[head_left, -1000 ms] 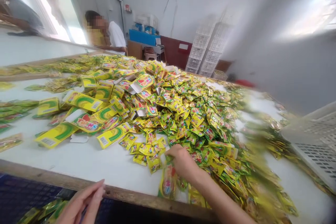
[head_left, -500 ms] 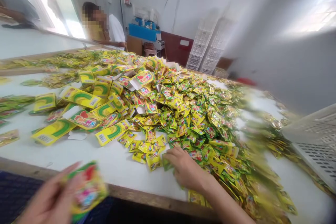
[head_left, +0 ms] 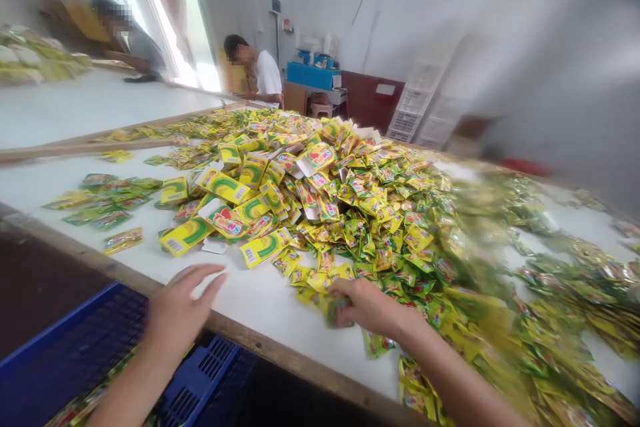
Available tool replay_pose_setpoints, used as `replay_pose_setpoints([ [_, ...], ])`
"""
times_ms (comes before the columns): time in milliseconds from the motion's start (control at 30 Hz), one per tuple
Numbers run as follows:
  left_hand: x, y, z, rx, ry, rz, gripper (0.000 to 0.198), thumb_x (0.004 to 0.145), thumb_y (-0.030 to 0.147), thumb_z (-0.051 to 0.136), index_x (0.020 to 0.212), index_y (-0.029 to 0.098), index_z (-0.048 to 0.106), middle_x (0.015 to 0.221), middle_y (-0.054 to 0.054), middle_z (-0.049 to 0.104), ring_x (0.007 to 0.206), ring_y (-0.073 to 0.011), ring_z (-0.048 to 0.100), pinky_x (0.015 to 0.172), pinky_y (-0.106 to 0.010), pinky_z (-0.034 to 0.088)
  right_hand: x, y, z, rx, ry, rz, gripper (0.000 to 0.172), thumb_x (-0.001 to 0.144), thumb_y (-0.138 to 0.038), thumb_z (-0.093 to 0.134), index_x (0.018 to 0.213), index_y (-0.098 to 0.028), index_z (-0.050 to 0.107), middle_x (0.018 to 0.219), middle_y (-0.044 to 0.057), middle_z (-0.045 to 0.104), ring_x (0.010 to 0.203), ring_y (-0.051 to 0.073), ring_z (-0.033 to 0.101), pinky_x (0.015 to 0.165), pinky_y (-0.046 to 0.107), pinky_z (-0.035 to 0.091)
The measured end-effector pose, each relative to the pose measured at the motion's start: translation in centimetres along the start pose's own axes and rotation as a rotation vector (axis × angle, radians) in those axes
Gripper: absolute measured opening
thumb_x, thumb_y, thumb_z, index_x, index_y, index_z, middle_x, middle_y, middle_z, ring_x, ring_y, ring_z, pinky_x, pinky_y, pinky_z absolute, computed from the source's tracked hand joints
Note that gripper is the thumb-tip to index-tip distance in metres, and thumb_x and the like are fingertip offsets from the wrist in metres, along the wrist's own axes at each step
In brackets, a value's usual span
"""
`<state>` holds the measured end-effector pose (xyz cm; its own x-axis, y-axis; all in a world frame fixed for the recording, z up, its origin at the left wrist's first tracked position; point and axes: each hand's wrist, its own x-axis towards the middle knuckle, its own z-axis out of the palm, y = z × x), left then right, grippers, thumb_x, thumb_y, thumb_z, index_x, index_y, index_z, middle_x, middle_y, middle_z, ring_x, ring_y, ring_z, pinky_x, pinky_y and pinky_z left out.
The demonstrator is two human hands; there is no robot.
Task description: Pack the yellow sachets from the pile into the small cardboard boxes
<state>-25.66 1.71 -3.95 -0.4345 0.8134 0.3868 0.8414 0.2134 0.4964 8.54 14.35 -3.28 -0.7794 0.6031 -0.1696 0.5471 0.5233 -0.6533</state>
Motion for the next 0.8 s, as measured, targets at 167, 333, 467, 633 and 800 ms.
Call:
replay_pose_setpoints([
  [167, 5.8, 5.3, 7.6, 0.23, -0.217, 0.179, 0.04, 0.074, 0.009, 0.055, 0.112, 0.015, 0.064, 0.117, -0.017, 0.064, 0.117, -0.0353, 0.054, 0.097, -0.047, 0.042, 1.8, -0.9, 1.2, -0.123, 0.096, 0.062, 0.037, 0.063, -0.015, 0.083, 0.096, -0.018, 0.066, 0.102, 0.005, 0.061, 0.093, 0.02, 0.057, 0.076, 0.025, 0.043],
  [333, 5.1, 6.2, 7.8, 0.398, -0.247, 0.188, 0.031, 0.08, 0.01, 0.043, 0.106, 0.008, 0.061, 0.102, -0.023, 0.062, 0.106, -0.0406, 0.055, 0.088, -0.051, 0.042, 0.9, -0.6, 1.7, -0.137, 0.149, 0.105, 0.055, 0.054, -0.022, 0.089, 0.103, -0.017, 0.063, 0.102, 0.006, 0.059, 0.094, 0.022, 0.055, 0.077, 0.027, 0.043],
  [467, 3.2, 5.4, 6.2, 0.443, -0.293, 0.167, 0.042, 0.083, 0.011, 0.039, 0.123, 0.005, 0.052, 0.099, -0.022, 0.063, 0.095, -0.0374, 0.061, 0.081, -0.046, 0.045, -0.7, -0.7, 2.5, -0.096, 0.247, 0.091, 0.043, 0.061, -0.02, 0.085, 0.098, -0.02, 0.064, 0.104, 0.005, 0.059, 0.097, 0.021, 0.055, 0.078, 0.026, 0.043],
  [633, 2.7, 5.4, 6.2, 0.428, -0.332, 0.078, 0.049, 0.077, 0.009, 0.047, 0.126, 0.009, 0.052, 0.103, -0.022, 0.064, 0.101, -0.0372, 0.06, 0.085, -0.048, 0.044, -3.0, -0.9, 4.3, 0.03, 0.307, 0.159, 0.038, 0.069, -0.006, 0.069, 0.102, -0.024, 0.062, 0.092, 0.001, 0.064, 0.08, 0.017, 0.06, 0.067, 0.023, 0.041],
  [800, 3.2, 6.4, 5.8, 0.27, -0.298, -0.016, 0.027, 0.082, 0.014, 0.047, 0.103, 0.011, 0.063, 0.096, -0.019, 0.068, 0.096, -0.0347, 0.063, 0.08, -0.043, 0.047, -4.1, 0.0, 4.2, 0.378, 0.424, 0.181, 0.037, 0.068, -0.004, 0.066, 0.099, -0.022, 0.066, 0.071, -0.003, 0.068, 0.067, 0.017, 0.064, 0.062, 0.024, 0.045],
])
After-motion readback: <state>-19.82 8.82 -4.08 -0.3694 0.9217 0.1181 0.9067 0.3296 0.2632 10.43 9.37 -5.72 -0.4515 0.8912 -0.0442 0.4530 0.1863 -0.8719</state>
